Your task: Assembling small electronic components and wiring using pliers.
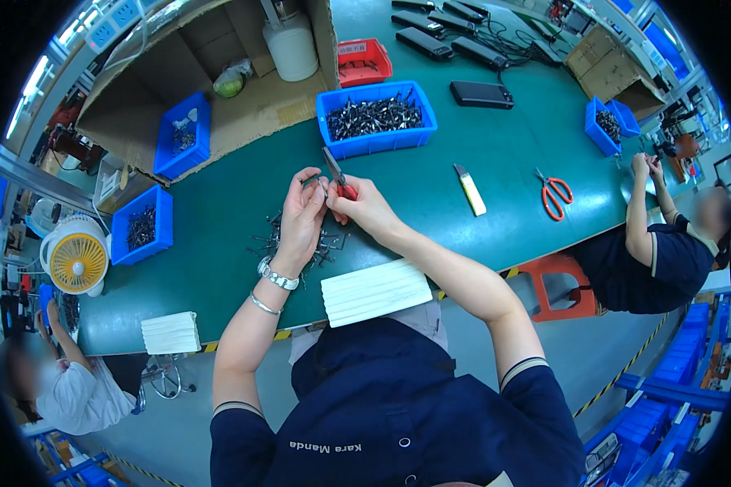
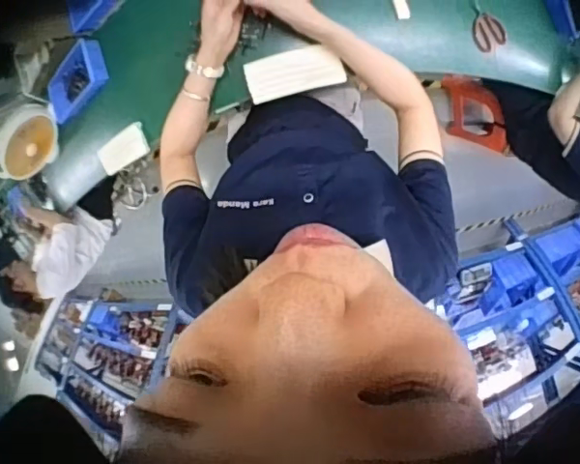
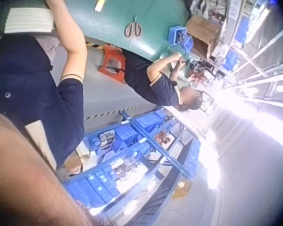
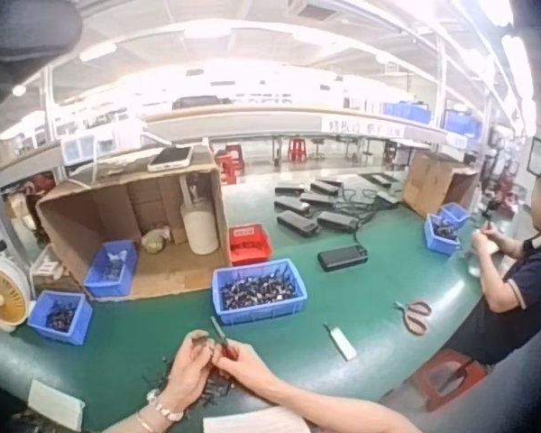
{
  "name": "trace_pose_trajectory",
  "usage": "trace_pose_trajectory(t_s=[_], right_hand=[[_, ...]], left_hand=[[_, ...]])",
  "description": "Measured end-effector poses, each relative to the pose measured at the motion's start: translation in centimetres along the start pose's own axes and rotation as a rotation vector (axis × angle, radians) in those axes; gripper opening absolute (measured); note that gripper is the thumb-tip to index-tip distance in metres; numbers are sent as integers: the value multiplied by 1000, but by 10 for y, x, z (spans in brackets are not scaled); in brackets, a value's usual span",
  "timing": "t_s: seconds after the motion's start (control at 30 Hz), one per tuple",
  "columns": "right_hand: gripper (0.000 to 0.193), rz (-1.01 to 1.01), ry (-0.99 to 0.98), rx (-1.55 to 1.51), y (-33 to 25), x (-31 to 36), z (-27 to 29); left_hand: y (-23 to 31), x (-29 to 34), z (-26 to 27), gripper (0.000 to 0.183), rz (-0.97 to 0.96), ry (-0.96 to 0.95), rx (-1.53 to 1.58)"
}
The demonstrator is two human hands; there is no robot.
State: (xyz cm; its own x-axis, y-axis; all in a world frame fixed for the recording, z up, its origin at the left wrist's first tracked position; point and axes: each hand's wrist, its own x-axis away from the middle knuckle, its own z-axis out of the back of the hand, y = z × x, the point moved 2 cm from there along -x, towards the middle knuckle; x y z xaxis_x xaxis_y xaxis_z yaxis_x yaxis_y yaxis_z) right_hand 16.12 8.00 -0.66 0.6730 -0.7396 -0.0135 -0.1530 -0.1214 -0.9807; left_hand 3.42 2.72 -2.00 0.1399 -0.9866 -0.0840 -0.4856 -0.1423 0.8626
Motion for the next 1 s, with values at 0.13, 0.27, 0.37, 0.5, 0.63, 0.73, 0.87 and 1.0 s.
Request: trace_pose_trajectory(t_s=[0.13, 0.27, 0.37, 0.5, 0.63, 0.73, 0.87, 1.0], right_hand=[[7, 31, 24, -27, 6, 0, 2], [8, 41, 9, 3, 1, 0, 2], [8, 27, 26, 87, -5, 2, 4], [9, 27, -2, 38, -1, -5, 13], [10, 192, 51, 211, -22, -17, 39], [10, 171, 235, 261, -37, -15, 73], [10, 149, 293, 226, -35, -18, 84], [11, 83, 339, 114, -30, -19, 79]], left_hand=[[0, 1, -6, 35, 30, 7, -20], [0, 4, -5, 35, 19, 24, -7], [1, 1, -9, 34, 26, 44, 11], [5, 3, -13, 38, 6, -3, -18], [29, 7, -14, 47, -45, 123, -87], [44, 7, -13, 39, -14, 158, -94], [64, 17, -22, 24, 21, 175, 38], [64, 27, -23, 15, 28, 127, 75]])
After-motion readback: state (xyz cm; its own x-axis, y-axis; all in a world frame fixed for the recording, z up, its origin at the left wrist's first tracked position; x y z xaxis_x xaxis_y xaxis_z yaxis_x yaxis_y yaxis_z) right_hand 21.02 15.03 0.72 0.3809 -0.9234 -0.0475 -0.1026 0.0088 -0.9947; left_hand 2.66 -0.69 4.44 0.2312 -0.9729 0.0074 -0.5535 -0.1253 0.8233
